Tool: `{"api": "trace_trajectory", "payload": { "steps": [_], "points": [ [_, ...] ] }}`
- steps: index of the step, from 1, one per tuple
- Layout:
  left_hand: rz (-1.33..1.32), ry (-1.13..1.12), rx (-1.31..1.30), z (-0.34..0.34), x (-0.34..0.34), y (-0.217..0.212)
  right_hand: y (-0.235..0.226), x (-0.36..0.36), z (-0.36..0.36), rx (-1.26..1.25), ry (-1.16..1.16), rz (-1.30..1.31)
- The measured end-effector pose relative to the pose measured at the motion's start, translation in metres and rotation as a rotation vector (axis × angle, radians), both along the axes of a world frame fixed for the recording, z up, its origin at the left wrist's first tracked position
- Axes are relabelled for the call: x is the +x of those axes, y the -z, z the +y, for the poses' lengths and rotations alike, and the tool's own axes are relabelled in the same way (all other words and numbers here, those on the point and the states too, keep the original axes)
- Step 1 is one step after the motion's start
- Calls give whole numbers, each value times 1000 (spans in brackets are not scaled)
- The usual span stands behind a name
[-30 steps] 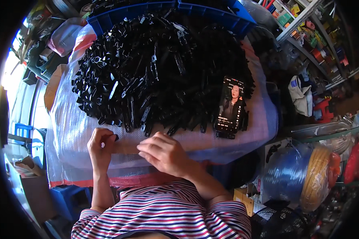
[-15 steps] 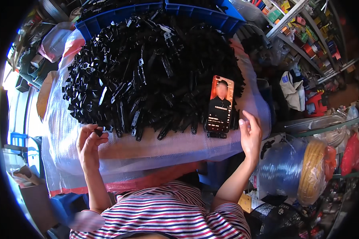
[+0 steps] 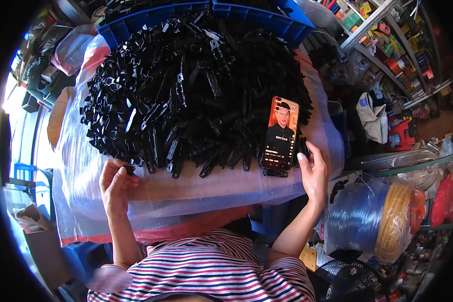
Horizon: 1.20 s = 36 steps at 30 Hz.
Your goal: Manually assembling small black plastic components at a production workstation.
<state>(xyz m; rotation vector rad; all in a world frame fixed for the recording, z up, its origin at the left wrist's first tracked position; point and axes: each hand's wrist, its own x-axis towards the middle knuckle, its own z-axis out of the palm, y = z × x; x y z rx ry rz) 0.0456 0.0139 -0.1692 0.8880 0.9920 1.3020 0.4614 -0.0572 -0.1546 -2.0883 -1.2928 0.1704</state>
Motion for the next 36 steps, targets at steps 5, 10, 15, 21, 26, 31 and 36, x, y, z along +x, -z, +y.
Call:
{"api": "trace_trajectory", "payload": {
  "steps": [5,10,15,21,26,31,36],
  "points": [
    [-4,-5,2,0,1,0,12,14,-1,58,-54,-111],
    [-17,-26,-13,0,2,-2,-1,-2,0,-20,-46,-227],
    [4,-36,-12,0,1,-1,3,1,-4,10,-51,-263],
    [-8,-30,-13,0,3,-3,-6,-13,-3,-38,-77,-314],
    [-5,-34,-4,-1,1,-3,-4,-13,-1,-26,-45,-308],
    [-17,-29,-15,-2,1,-2,1,-10,0,39,40,-224],
    [-15,-42,-10,-3,0,-2,5,-6,1,66,51,-260]
  ]
}}
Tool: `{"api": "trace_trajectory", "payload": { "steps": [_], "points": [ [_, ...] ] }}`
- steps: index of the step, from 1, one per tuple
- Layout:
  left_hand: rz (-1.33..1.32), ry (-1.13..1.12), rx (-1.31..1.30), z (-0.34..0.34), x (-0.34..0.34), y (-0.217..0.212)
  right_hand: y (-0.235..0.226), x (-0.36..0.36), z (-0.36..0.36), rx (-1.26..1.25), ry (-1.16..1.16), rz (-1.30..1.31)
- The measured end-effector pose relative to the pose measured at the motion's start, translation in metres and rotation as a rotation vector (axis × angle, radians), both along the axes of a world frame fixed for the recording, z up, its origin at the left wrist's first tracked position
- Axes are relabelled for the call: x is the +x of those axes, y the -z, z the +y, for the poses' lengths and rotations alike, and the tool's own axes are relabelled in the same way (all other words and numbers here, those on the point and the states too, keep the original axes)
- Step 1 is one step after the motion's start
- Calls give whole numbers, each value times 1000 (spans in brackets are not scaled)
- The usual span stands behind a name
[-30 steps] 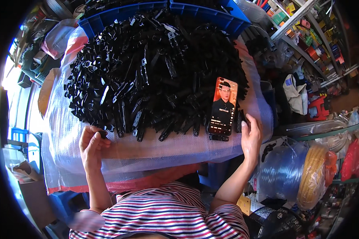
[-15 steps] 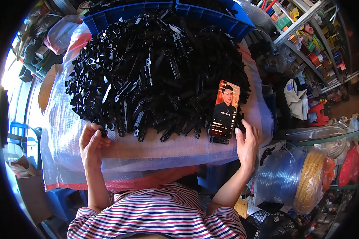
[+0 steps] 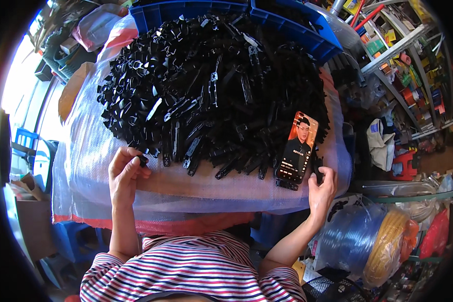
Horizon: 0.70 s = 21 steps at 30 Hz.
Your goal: Manually assembling small black plastic components at a production workstation.
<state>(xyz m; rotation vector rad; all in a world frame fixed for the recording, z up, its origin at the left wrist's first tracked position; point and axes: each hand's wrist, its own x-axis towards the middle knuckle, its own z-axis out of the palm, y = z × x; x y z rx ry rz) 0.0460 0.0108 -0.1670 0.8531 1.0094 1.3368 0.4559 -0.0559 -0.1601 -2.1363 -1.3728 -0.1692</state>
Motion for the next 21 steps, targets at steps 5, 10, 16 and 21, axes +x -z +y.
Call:
{"api": "trace_trajectory", "payload": {
  "steps": [5,10,16,21],
  "points": [
    [-10,3,6,0,0,2,-1,3,-7,-7,63,300],
    [5,13,9,-1,-1,0,-6,9,-17,147,15,475],
    [12,4,6,-1,1,-2,-13,-18,-12,252,-123,616],
    [46,-6,24,0,1,3,-12,-105,14,239,-470,406]
  ]
}}
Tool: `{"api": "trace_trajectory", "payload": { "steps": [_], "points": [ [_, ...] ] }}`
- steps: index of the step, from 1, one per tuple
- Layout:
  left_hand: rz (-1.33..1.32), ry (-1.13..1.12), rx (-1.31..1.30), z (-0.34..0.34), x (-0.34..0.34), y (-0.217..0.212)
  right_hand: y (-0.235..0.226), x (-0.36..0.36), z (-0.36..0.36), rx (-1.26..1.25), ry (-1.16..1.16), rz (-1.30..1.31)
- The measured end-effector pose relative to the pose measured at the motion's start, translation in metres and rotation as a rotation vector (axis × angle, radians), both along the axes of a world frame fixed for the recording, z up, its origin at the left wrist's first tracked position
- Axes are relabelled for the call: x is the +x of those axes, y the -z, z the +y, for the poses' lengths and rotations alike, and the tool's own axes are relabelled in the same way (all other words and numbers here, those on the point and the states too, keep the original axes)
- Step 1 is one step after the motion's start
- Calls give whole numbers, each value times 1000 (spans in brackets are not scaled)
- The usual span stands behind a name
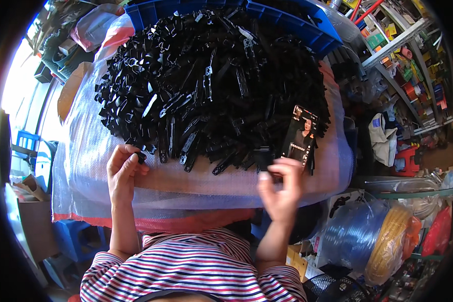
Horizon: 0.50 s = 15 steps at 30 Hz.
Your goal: Manually assembling small black plastic components at a production workstation.
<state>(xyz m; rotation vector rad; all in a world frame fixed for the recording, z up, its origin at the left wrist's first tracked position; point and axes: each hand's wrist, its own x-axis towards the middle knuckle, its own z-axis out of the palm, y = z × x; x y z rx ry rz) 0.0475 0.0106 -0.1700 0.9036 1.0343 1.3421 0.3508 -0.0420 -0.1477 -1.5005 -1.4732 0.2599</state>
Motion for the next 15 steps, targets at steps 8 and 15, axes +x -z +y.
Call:
{"api": "trace_trajectory", "payload": {
  "steps": [8,15],
  "points": [
    [-46,4,-14,-2,1,-3,18,-67,22,101,-219,-354],
    [-44,-6,-6,-3,-2,-2,-5,16,9,62,300,-322]
  ]
}}
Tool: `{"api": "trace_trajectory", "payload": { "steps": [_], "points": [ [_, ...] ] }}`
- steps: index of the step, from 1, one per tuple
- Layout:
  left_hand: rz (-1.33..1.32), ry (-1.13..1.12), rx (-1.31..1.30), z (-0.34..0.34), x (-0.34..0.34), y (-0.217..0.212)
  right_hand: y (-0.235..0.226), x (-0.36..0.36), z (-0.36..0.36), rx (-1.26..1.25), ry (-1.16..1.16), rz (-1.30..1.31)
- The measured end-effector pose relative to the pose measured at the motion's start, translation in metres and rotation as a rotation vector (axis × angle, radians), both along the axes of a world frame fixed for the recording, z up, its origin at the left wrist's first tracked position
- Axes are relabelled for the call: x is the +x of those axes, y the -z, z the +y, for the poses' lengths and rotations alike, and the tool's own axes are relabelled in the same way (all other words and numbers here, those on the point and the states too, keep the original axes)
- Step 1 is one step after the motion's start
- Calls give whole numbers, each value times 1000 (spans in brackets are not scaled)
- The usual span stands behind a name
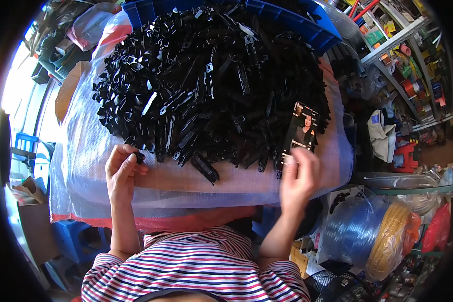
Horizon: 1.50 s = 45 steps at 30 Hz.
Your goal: Manually assembling small black plastic components at a production workstation.
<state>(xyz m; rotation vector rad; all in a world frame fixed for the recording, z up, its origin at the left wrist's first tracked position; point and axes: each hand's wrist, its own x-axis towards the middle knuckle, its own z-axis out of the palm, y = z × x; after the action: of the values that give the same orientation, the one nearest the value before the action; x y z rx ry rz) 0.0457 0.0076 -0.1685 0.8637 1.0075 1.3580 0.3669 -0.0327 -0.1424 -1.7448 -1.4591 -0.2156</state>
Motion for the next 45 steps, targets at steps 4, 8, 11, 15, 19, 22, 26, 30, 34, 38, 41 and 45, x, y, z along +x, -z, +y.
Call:
{"api": "trace_trajectory", "payload": {
  "steps": [4,8,11,15,19,22,26,30,34,38,41,45],
  "points": [
    [10,24,9,4,3,-1,9,68,-23,-247,237,-259],
    [-19,4,20,4,5,-1,15,76,-26,-307,186,-161],
    [-26,17,33,4,3,2,17,77,-25,-302,225,-49],
    [13,-14,22,3,5,-1,11,64,-19,-294,179,-1],
    [18,14,18,1,7,-2,17,81,-27,-263,180,-98],
    [10,8,5,2,6,-2,10,74,-31,-251,275,47],
    [-51,10,-2,5,8,-2,-12,35,-31,-131,-76,456],
    [-47,35,19,4,9,-6,-12,-30,-13,-244,-493,601],
    [-32,35,16,4,16,-10,-7,-87,6,-278,-844,961],
    [-47,124,-10,1,22,-13,-2,-119,15,-189,-918,1183],
    [-112,150,-25,-2,24,-14,0,-146,15,-153,-844,1172],
    [-58,218,-16,-6,24,-13,0,-150,14,-160,-763,768]
  ]
}}
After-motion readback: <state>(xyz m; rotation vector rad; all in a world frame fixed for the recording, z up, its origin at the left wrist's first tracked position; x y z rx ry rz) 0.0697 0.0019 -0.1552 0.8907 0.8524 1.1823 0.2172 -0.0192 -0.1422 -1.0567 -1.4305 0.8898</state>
